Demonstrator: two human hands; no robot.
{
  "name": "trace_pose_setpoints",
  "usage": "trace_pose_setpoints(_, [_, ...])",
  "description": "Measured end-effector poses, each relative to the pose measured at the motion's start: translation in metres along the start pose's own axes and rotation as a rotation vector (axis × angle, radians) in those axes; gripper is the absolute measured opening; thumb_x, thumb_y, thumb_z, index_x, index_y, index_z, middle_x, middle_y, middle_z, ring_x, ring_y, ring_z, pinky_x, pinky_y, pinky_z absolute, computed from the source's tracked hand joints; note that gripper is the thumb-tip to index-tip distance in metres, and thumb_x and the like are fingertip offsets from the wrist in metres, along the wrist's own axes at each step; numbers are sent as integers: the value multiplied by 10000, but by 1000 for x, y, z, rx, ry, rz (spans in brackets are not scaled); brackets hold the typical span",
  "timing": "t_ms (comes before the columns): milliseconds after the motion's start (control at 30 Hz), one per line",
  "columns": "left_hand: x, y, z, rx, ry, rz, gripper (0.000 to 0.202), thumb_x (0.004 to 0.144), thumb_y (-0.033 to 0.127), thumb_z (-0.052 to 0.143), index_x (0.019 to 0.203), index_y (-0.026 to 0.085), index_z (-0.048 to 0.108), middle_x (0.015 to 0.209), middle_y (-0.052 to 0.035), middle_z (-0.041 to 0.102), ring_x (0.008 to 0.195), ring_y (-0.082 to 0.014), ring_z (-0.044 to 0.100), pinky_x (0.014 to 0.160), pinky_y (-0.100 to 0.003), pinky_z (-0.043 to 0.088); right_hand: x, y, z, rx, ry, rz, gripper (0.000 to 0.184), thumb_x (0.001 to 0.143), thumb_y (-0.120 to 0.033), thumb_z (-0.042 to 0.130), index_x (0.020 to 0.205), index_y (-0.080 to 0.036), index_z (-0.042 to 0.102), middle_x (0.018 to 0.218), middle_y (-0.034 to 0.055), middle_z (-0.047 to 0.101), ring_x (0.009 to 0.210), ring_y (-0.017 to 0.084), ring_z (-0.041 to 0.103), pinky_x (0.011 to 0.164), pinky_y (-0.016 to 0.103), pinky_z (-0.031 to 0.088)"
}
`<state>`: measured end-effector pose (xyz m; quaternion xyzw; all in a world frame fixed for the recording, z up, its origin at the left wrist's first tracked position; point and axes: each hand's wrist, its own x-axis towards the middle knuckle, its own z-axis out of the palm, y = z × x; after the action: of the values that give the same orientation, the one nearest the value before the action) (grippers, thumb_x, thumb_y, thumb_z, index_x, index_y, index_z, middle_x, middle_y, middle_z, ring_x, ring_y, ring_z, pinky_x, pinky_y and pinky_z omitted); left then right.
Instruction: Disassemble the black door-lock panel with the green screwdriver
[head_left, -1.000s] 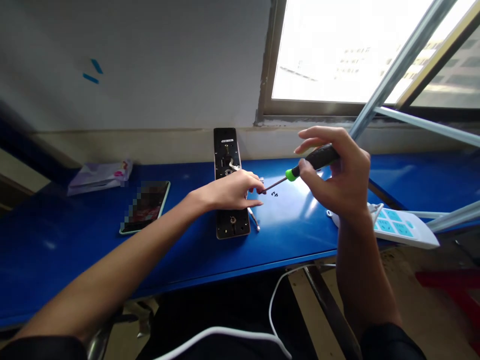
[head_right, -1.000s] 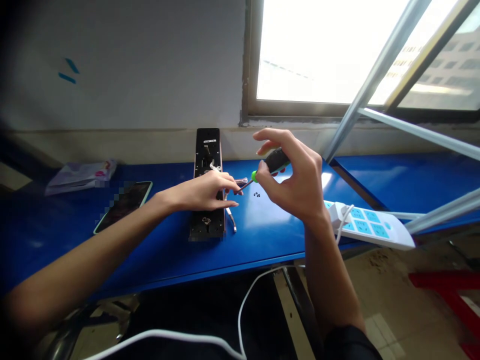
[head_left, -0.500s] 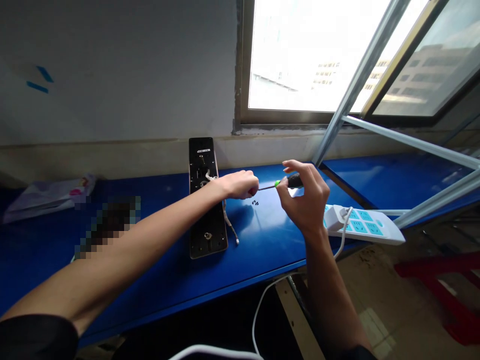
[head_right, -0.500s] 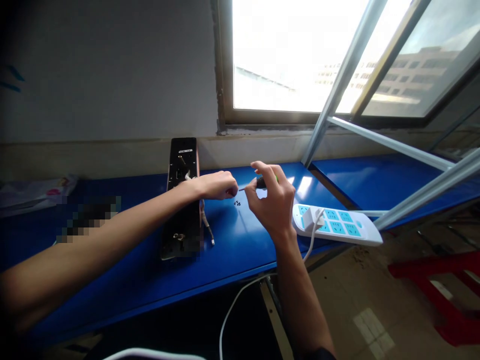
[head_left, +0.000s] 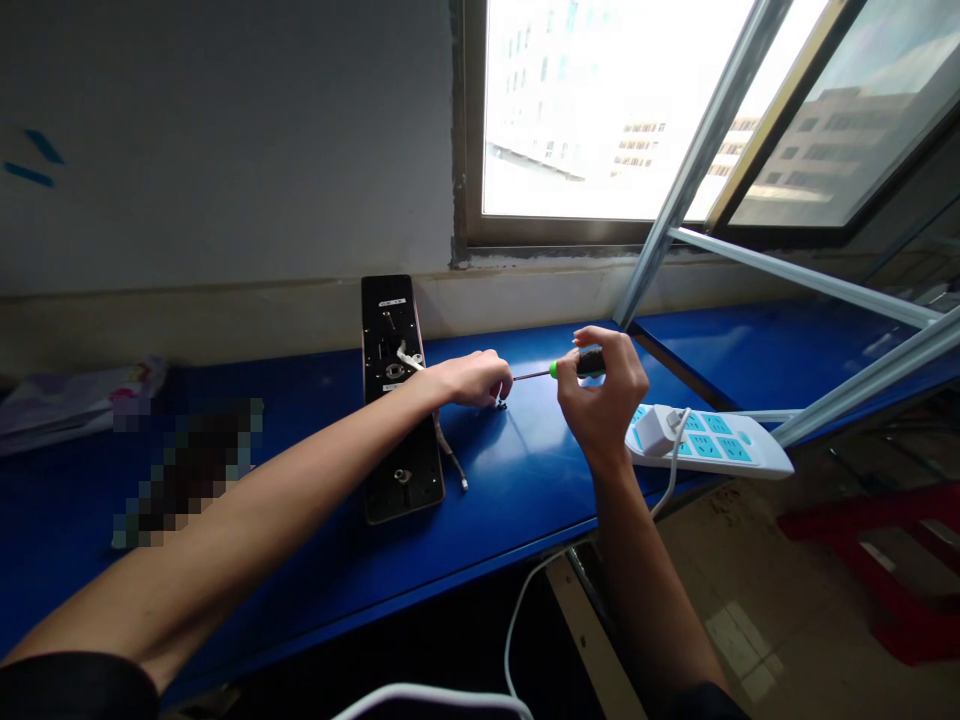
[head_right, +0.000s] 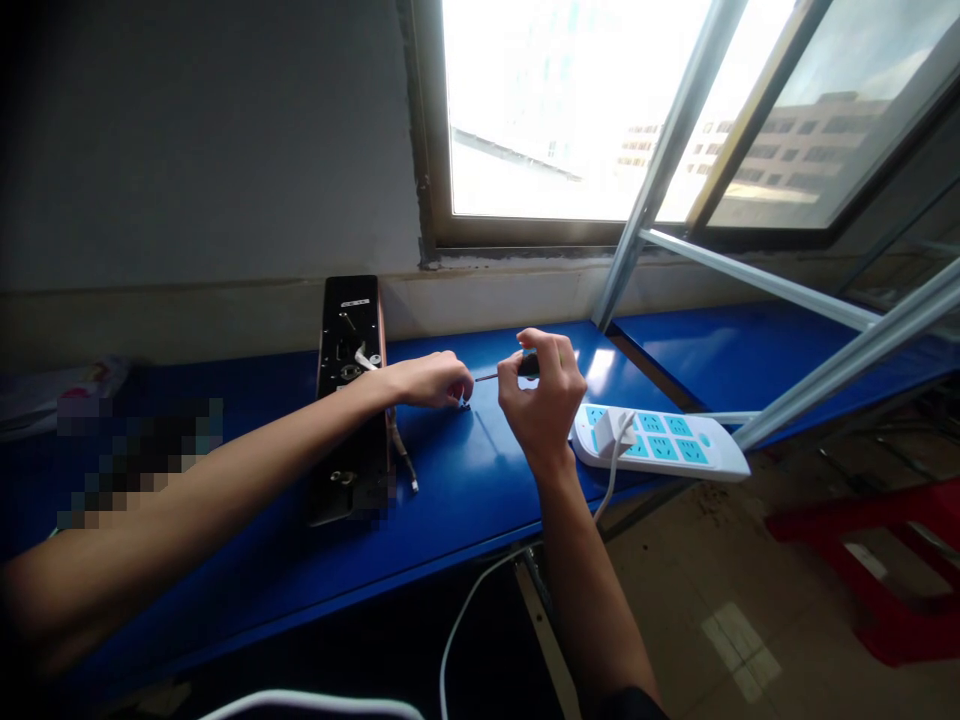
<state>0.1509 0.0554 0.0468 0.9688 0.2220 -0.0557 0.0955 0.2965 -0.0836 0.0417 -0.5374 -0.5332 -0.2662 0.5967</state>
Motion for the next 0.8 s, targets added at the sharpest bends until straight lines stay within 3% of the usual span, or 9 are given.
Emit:
trace_pose_setpoints(200, [-4, -4, -5, -25, -27, -59, 452, 710, 55, 699, 1115, 231, 794, 976, -49, 772, 833, -201, 711, 682, -248, 496, 1, 3, 0, 4, -3, 8, 169, 854, -133, 575, 965, -222, 666, 892, 36, 695, 740, 173, 647, 701, 336, 558])
trace_pose_setpoints(333, [-7, -5, -5, -53, -75, -88, 548, 650, 54, 723, 1168, 224, 776, 915, -34, 761, 781, -198, 707, 628, -240, 491, 3, 5, -1, 8, -3, 16, 179, 851, -126, 569, 965, -228, 662, 889, 30, 691, 741, 172, 645, 704, 334, 560])
trace_pose_setpoints(800, [-1, 6, 2, -127, 33, -59, 276, 712, 50, 709, 926, 206, 785, 803, -19, 772, 718, -170, 700, 635, -232, 496, 4, 4, -2, 2, 7, 22, 145, 872, -154, 568, 960, -231, 654, 904, 35, 697, 794, 187, 660, 755, 353, 568])
